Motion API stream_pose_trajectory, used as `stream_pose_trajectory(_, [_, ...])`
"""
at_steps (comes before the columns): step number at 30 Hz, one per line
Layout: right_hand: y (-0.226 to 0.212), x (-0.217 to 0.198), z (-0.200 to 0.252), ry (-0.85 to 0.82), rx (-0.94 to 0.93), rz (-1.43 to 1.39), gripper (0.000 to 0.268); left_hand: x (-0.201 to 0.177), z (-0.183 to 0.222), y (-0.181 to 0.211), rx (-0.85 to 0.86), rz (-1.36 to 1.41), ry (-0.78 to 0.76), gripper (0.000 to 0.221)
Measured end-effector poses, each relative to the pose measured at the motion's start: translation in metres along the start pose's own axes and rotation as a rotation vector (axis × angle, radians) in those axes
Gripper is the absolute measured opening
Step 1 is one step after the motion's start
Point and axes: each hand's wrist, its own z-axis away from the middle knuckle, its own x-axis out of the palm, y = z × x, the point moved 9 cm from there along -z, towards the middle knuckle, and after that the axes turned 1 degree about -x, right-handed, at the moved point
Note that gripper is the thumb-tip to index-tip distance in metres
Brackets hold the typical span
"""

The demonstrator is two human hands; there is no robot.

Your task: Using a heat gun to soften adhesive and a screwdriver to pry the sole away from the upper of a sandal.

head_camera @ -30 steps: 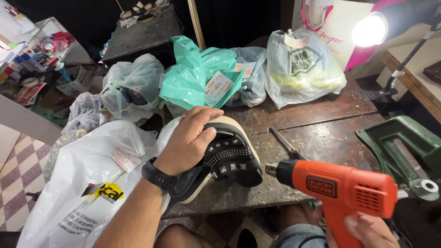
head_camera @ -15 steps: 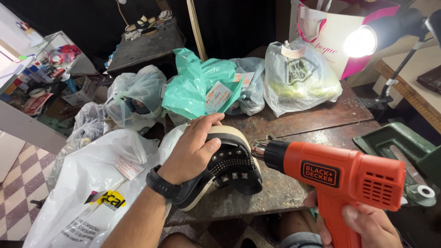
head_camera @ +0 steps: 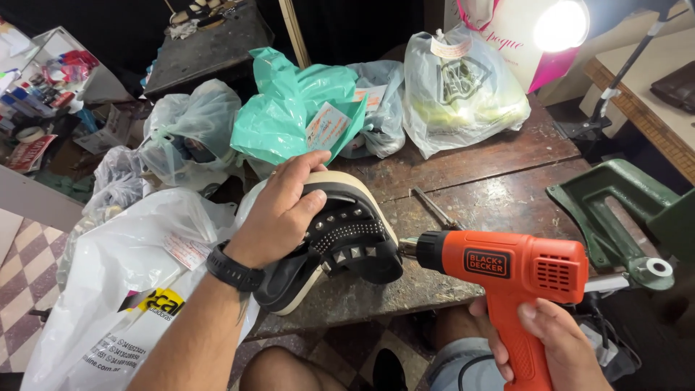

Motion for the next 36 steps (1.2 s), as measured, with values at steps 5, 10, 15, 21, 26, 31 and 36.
stream_pose_trajectory(5, [0.031,-0.025,-0.001,-0.025,0.108,0.063,0.072,-0.004,-0.001,0.001,-0.061,0.013,0.003,0.064])
stream_pose_trajectory(10, [0.051,-0.053,0.0,0.101,0.087,-0.023,0.067,-0.014,-0.006,-0.016,-0.223,-0.062,0.107,0.044])
stream_pose_trajectory(15, [0.062,-0.063,-0.001,0.093,0.049,-0.043,0.064,-0.015,0.003,-0.006,-0.405,0.0,-0.028,0.077])
stream_pose_trajectory(21, [0.051,-0.049,-0.001,0.065,-0.008,-0.091,0.063,-0.004,0.01,-0.011,-0.409,0.037,-0.13,0.104])
stream_pose_trajectory(26, [0.01,-0.004,0.004,0.027,-0.126,0.004,0.066,0.005,0.01,-0.004,-0.332,-0.018,-0.123,0.098])
stream_pose_trajectory(31, [-0.011,0.02,0.006,-0.03,-0.246,-0.093,0.066,0.001,0.013,0.013,-0.385,0.014,-0.06,0.081])
stream_pose_trajectory(36, [-0.028,0.038,0.009,-0.044,-0.279,-0.04,0.064,0.003,0.012,0.013,-0.354,0.009,-0.045,0.081])
